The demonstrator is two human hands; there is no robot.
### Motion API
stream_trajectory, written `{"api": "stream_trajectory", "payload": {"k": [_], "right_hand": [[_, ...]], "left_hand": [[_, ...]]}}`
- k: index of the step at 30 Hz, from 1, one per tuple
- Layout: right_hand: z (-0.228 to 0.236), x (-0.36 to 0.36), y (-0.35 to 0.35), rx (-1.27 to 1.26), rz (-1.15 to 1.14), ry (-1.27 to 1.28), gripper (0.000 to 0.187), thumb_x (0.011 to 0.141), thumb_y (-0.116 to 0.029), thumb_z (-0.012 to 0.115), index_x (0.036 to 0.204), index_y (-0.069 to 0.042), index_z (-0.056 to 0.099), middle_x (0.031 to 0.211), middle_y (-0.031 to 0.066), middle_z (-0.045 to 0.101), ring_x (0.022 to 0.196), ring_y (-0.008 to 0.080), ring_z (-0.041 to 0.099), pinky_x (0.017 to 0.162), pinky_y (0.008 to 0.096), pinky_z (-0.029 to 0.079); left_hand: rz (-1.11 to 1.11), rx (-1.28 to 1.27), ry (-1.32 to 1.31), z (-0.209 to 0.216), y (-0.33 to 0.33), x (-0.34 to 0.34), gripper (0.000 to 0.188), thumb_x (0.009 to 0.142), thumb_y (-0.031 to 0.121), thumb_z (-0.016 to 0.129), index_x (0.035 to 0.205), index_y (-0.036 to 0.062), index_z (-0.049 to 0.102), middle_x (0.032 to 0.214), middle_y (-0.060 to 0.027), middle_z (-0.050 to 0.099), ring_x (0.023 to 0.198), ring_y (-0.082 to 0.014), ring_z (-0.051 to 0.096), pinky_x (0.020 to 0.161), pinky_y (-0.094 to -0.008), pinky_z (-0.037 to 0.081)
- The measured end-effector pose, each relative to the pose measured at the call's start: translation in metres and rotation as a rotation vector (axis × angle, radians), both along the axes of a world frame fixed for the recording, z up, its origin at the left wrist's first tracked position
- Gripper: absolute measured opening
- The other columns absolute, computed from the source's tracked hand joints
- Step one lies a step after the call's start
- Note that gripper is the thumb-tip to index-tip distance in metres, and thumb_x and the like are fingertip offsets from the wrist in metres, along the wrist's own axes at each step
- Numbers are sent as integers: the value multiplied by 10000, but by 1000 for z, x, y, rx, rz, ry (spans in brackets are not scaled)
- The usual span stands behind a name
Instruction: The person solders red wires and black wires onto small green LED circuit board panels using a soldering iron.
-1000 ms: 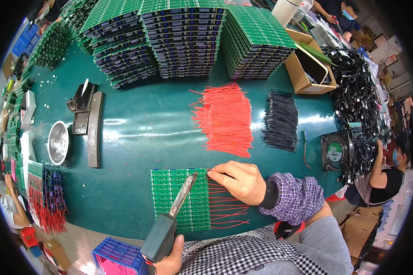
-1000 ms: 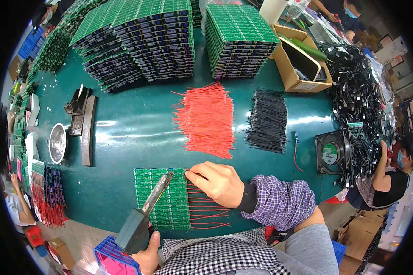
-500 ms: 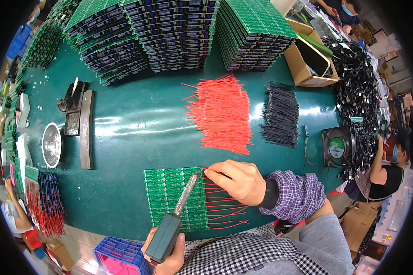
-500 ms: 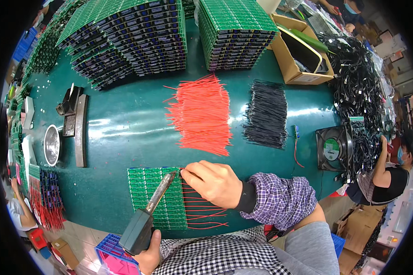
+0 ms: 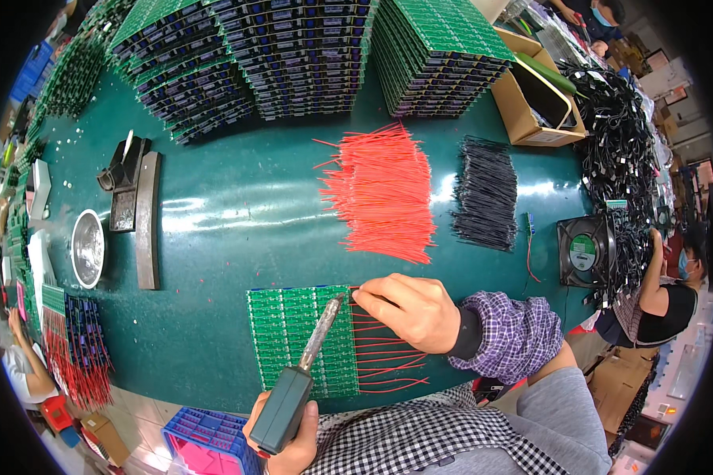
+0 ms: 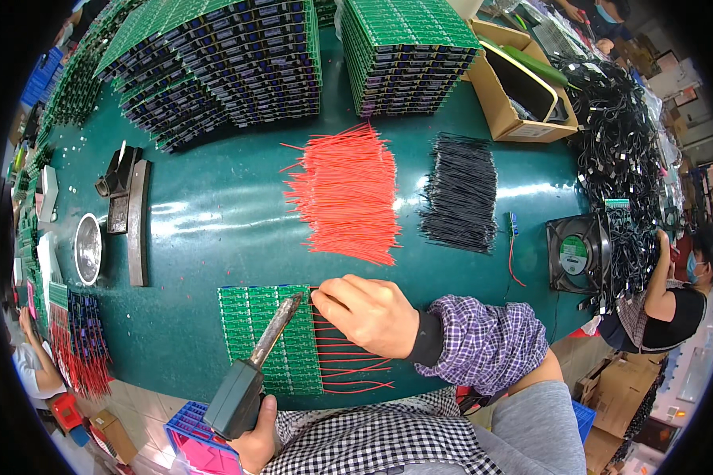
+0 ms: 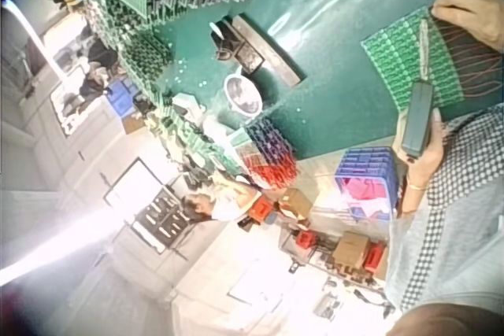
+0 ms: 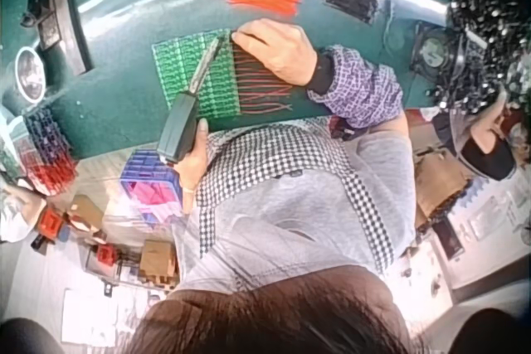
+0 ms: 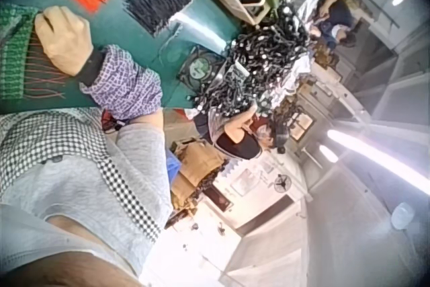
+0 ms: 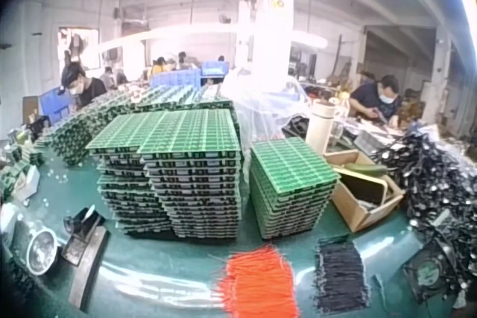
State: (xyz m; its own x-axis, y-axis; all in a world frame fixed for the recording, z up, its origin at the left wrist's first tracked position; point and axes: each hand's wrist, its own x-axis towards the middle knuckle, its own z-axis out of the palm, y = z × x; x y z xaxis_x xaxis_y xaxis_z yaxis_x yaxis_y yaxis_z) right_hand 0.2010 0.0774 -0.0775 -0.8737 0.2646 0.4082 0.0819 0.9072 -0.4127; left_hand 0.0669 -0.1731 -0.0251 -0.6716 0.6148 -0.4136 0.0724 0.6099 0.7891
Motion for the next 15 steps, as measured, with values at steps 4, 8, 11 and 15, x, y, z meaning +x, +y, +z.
{"api": "stream_trajectory", "payload": {"k": [4, 8, 11, 15], "right_hand": [[0, 0, -1, -3, -4, 2, 305, 794, -57, 686, 1090, 19, 669, 996, 77, 644, 820, 197, 665, 646, 308, 575], [-1, 0, -1, 2, -8, -2, 303, 796, -57, 686, 1089, 18, 670, 990, 75, 641, 820, 196, 666, 645, 307, 576], [0, -1, 0, 4, -7, -3, 301, 795, -57, 687, 1086, 19, 670, 983, 74, 637, 820, 196, 666, 645, 306, 577], [0, 1, -1, -32, 0, -22, 379, 770, -42, 677, 1140, 43, 678, 1044, 122, 687, 815, 237, 695, 637, 331, 592]], "left_hand": [[-10, 55, 32, -4, -1, -1, 389, 891, 214, 833, 1193, -4, 720, 1058, -160, 756, 940, -277, 722, 825, -400, 568], [-8, 86, 32, -5, 0, -1, 378, 892, 208, 830, 1183, -7, 721, 1046, -162, 756, 923, -278, 724, 814, -401, 569], [-38, 38, 32, 0, 4, -2, 363, 889, 199, 831, 1166, -11, 726, 1024, -162, 757, 894, -275, 727, 794, -397, 570], [-31, 69, 30, -1, 5, -1, 341, 885, 198, 830, 1138, -8, 734, 992, -160, 760, 860, -275, 732, 766, -393, 572]]}}
